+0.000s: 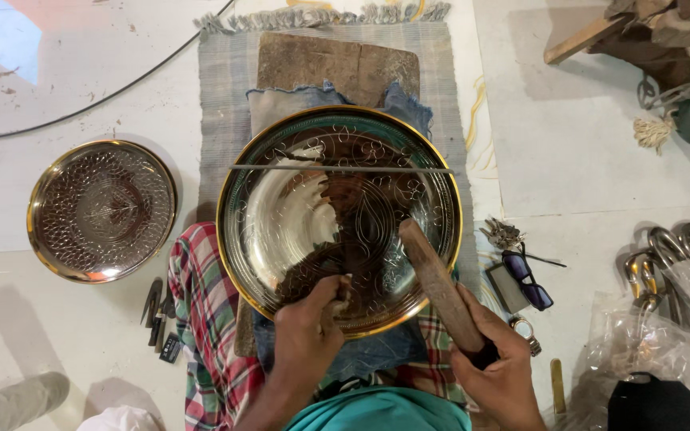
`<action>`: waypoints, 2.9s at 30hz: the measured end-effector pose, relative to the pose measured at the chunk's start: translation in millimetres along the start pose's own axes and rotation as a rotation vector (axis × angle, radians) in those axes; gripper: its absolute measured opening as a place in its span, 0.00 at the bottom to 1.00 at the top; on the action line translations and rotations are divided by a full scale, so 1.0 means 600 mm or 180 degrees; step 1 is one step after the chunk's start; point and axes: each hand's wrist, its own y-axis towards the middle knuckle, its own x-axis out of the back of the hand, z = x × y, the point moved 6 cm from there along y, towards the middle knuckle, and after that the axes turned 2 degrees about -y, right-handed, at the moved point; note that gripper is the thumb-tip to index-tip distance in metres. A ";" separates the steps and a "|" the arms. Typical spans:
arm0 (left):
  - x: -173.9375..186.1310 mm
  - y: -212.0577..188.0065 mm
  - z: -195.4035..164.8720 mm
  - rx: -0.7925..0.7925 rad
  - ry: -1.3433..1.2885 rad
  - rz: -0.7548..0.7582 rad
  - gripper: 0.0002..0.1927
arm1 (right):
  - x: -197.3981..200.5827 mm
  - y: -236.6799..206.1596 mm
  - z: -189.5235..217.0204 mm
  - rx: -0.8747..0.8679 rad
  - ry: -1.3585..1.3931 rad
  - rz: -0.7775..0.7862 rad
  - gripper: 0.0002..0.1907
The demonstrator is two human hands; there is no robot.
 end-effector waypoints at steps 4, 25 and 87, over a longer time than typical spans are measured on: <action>-0.004 -0.019 0.015 0.0231 -0.0333 -0.0644 0.26 | -0.016 0.018 0.013 -0.0431 -0.0853 0.0253 0.42; -0.016 -0.020 0.032 0.0306 0.0081 -0.0525 0.26 | -0.123 0.188 0.196 0.0597 -0.3479 0.2299 0.48; -0.091 0.096 -0.013 -0.1681 0.0318 0.3403 0.29 | 0.044 -0.181 -0.149 -0.0481 -0.1413 -0.0638 0.37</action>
